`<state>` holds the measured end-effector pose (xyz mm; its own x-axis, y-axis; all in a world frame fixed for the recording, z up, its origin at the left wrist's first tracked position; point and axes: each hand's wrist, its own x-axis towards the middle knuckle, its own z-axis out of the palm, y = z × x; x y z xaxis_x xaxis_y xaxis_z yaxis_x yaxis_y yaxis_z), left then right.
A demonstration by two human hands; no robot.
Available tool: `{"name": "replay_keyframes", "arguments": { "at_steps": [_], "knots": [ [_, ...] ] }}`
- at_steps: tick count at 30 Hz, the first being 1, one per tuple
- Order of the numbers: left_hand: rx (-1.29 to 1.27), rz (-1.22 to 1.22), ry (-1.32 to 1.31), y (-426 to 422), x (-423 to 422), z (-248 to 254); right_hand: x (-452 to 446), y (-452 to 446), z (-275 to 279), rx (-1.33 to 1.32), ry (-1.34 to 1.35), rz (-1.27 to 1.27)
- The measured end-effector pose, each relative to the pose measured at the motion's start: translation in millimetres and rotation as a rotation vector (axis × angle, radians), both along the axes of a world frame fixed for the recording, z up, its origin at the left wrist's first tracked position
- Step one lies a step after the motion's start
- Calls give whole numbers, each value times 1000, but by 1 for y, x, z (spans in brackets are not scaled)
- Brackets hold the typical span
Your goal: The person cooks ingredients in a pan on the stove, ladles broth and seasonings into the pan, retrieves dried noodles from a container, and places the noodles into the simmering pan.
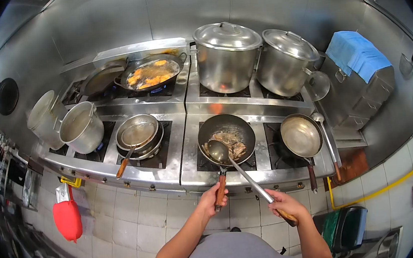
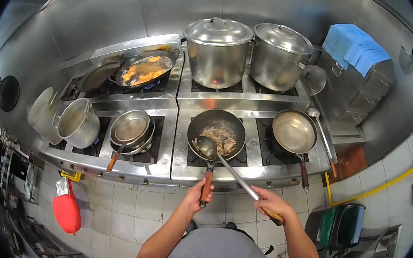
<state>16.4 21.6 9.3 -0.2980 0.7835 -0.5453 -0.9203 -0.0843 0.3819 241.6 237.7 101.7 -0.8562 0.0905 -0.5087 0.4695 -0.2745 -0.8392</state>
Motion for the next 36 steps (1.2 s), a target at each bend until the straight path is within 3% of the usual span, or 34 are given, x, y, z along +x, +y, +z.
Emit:
{"name": "replay_keyframes", "arguments": {
  "at_steps": [2, 4, 5, 7, 10, 11, 13, 16, 17, 19, 23, 26, 27, 29, 30, 32, 36],
  "knots": [
    [-24, 8, 10, 1, 2, 4, -5, -2, -3, 65, 17, 4],
    [-30, 5, 13, 3, 2, 3, -17, -14, -5, 518, -45, 12],
    [-35, 4, 14, 3, 2, 3, -17, -16, -11, 512, -43, 8],
    [-35, 1, 43, 4, 2, 2, -19, -19, -26, 1045, 108, -24],
    [-86, 3, 107, 7, 6, 3, -9, -26, -32, 1133, -109, 39],
    [-135, 1, 146, 9, 7, 4, -4, -28, -29, 1131, -107, 42],
    [-148, 11, 147, 16, 9, 9, 5, -38, -10, 358, -47, -43],
    [-110, -10, 125, 20, 5, -1, 18, -27, -39, 164, 76, -164],
    [-58, -48, 102, 20, 4, -6, 20, -25, -54, 157, 76, -156],
    [-98, -36, 134, 22, 6, -7, 24, -22, -84, 566, 156, -159],
    [-247, 23, 277, 33, 25, 8, 29, -7, -115, 489, 89, -214],
    [-261, 54, 322, 35, 35, 13, 39, -2, -155, 912, 202, -183],
    [-271, 67, 324, 33, 37, 15, 39, -2, -153, 902, 211, -172],
    [-352, 20, 428, 26, 43, 21, 41, -8, -129, 460, -13, -244],
    [-363, 25, 430, 21, 45, 21, 43, -9, -128, 450, -9, -239],
    [-330, 15, 426, 7, 51, 19, 49, -9, -125, 177, 18, -262],
    [-341, 47, 387, -36, 79, 13, 59, -3, -108, 168, -50, -192]
  ]
}}
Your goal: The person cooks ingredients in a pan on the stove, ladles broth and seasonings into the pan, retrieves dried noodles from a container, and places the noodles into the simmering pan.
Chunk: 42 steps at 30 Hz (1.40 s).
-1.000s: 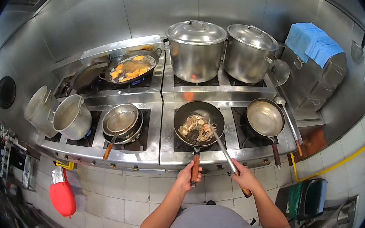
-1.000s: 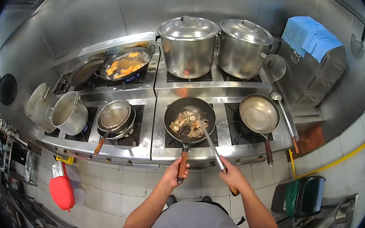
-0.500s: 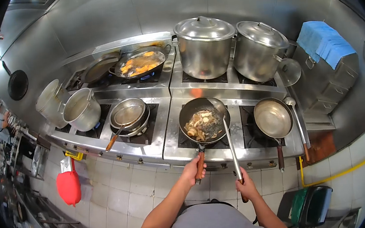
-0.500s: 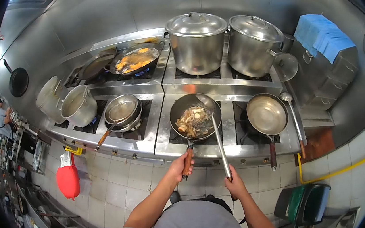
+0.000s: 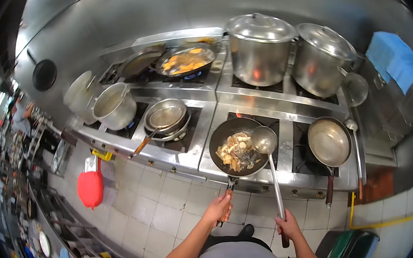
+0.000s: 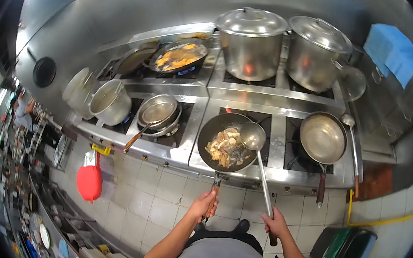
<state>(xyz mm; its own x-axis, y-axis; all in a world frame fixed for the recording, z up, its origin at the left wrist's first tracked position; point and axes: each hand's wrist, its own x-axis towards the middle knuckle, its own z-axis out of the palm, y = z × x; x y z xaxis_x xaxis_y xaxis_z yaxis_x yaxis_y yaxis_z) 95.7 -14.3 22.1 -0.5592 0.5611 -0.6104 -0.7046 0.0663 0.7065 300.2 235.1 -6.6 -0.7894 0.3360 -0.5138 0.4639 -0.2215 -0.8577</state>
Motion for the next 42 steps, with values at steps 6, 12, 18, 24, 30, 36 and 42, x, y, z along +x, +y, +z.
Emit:
{"name": "replay_keyframes", "arguments": {
  "at_steps": [6, 12, 18, 24, 30, 36, 42],
  "knots": [
    [23, 17, -28, -99, 40, -4, 30, -2, -11, 165, -206, 317],
    [-33, 124, -77, -277, 89, -13, -9, -101, 1, 334, -304, 634],
    [-10, 420, -52, -424, 113, -38, -88, -255, -1, 141, -218, 798],
    [-93, 683, -2, -514, 104, -24, -167, -383, 20, -59, -140, 920],
    [-42, 768, 73, -575, 50, 9, -252, -475, 99, -281, 1, 960],
    [93, 811, 112, -616, -50, 59, -361, -541, 175, -626, 341, 918],
    [135, 763, 154, -658, -170, 99, -536, -598, 224, -824, 696, 808]
  ]
}}
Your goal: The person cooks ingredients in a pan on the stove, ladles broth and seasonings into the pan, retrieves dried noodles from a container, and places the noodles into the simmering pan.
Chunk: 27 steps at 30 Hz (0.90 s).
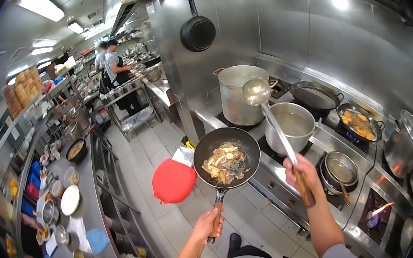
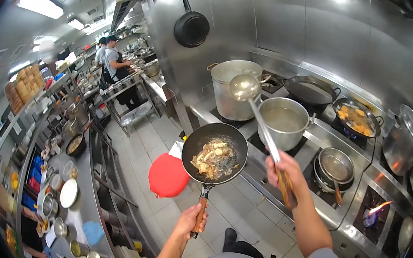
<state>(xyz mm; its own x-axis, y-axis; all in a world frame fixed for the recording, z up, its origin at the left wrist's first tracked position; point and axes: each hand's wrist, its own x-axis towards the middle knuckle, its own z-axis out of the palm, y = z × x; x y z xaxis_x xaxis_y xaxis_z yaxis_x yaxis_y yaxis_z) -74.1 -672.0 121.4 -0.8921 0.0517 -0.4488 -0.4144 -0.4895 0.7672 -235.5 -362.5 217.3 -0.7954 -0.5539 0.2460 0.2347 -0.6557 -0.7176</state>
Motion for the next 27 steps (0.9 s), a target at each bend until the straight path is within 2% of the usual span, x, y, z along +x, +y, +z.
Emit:
{"name": "replay_keyframes", "arguments": {
  "at_steps": [2, 4, 7, 9, 10, 12, 15, 16, 17, 20, 21, 23, 27],
  "knots": [
    [-6, -4, 24, -15, -37, 6, -77, -15, 18, 245, 78, -64],
    [8, -2, 68, -21, -73, 10, -142, -45, 47, 517, 155, -301],
    [-18, 10, 17, -34, -111, 13, -253, -69, 45, 684, 162, -337],
    [-26, 7, 43, -44, -135, 8, -301, -91, 54, 890, 142, -450],
    [-15, 6, 50, -46, -145, 7, -324, -98, 53, 898, 151, -454],
    [5, 9, 32, -53, -163, 5, -359, -114, 58, 1091, 179, -472],
    [-4, -6, 10, -61, -184, 3, -390, -134, 67, 1180, 114, -439],
    [-1, -7, 11, -65, -191, 4, -399, -138, 68, 1074, 46, -380],
    [9, -23, 12, -68, -195, 5, -406, -140, 69, 1079, 46, -381],
    [33, -46, 18, -74, -209, 5, -422, -145, 77, 723, -402, -131],
    [38, -55, 26, -76, -215, 3, -420, -145, 75, 721, -407, -135],
    [39, -79, 24, -81, -227, 1, -409, -145, 73, 338, -441, -39],
    [13, -124, 40, -86, -247, 5, -396, -154, 64, 117, -483, -70]
  ]
}}
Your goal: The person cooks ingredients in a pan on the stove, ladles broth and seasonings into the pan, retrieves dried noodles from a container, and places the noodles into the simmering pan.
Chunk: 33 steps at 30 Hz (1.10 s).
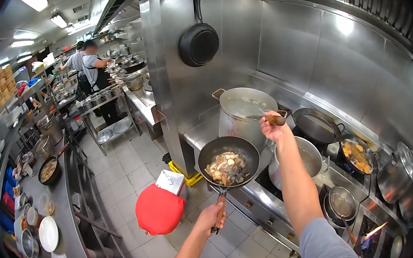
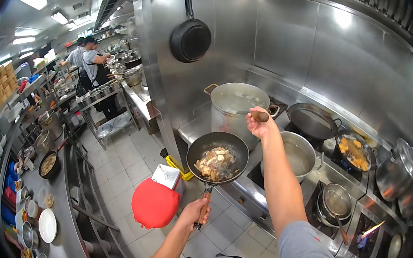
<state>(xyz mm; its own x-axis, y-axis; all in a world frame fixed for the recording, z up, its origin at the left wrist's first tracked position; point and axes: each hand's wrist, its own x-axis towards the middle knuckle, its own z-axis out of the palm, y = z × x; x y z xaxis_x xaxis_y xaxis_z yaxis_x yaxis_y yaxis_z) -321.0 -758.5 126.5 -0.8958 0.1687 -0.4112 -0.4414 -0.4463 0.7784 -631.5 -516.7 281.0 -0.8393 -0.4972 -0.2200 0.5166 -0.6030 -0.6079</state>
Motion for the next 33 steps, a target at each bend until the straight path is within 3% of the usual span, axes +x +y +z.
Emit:
{"name": "replay_keyframes", "arguments": {
  "at_steps": [2, 13, 19, 22, 24, 26, 27, 28, 30, 33],
  "knots": [
    [16, -16, -1, -2, -6, 1, 8, -4, 4, -14, -71, -38],
    [33, -83, 3, -18, -27, 25, 115, -6, 48, -131, 66, 51],
    [16, -130, 20, -26, -35, 30, 202, 10, 52, -22, 124, 55],
    [8, -169, 32, -26, -36, 35, 237, 21, 29, 76, 152, 26],
    [-1, -192, 42, -25, -31, 38, 250, 41, 0, 14, 154, 236],
    [15, -203, 36, -25, -28, 36, 280, 31, -11, 124, 93, -9],
    [30, -210, 36, -25, -27, 35, 289, 40, -18, 192, 130, 57],
    [30, -210, 34, -25, -25, 34, 304, 34, -20, 318, 108, -63],
    [0, -231, 17, -24, -26, 31, 317, 39, -31, 503, 184, 11],
    [-10, -229, 18, -24, -20, 27, 336, 44, -42, 526, 182, 75]
  ]
}}
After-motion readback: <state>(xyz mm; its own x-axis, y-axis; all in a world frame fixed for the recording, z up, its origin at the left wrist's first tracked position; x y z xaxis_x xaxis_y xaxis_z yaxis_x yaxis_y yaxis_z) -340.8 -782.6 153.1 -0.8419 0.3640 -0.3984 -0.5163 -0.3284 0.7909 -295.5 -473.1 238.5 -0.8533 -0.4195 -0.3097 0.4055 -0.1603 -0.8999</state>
